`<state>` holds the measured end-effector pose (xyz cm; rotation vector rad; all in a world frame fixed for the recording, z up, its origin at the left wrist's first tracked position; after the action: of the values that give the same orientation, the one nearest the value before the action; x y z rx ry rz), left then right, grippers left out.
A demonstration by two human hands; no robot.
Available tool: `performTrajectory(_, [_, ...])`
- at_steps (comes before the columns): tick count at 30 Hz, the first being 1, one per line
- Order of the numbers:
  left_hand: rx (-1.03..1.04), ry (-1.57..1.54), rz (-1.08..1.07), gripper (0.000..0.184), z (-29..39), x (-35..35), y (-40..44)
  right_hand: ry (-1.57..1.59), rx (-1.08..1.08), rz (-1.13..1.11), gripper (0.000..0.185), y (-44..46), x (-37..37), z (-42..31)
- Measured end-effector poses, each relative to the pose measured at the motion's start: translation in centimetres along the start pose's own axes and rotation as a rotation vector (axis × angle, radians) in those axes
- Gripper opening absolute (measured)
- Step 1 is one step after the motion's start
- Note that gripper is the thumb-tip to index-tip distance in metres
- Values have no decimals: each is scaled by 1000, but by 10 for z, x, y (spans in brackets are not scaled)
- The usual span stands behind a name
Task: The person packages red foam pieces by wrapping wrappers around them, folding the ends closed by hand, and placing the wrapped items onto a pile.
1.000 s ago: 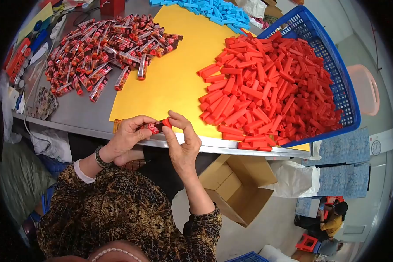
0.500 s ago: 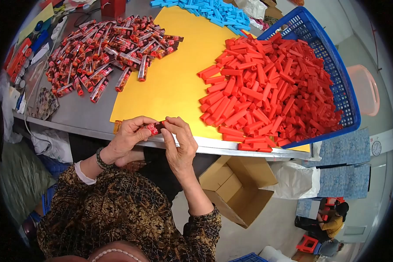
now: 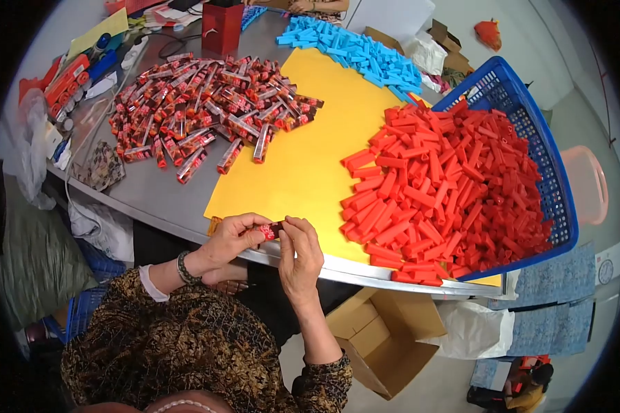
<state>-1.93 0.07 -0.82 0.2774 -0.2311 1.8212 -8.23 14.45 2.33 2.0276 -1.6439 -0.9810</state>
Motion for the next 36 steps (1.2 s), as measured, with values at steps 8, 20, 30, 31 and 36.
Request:
performTrajectory(8, [-16, 134, 39, 23, 8, -28, 19, 74, 189, -212, 39, -1, 10, 9])
performTrajectory(20, [62, 277, 88, 28, 23, -38, 28, 85, 203, -108, 26, -1, -5, 21])
performTrajectory(30, [928, 1399, 613, 53, 111, -92, 149, 88, 240, -169, 16, -6, -7, 25])
performTrajectory(31, [960, 1410, 544, 51, 107, -90, 144, 92, 286, -173, 14, -4, -10, 23])
performTrajectory(36, [755, 1287, -10, 24, 40, -74, 66, -120, 152, -78, 12, 14, -35, 57])
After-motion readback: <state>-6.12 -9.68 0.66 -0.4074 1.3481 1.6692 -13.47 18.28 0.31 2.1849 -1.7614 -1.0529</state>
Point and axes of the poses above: each hand's wrist, its own y-axis towards the middle knuckle, its own x-axis out of the palm, z = x × y, the point moved 2 cm from there along y, towards the middle knuckle, and after that the axes turned 8 degrees about z, right-handed, at the moved point
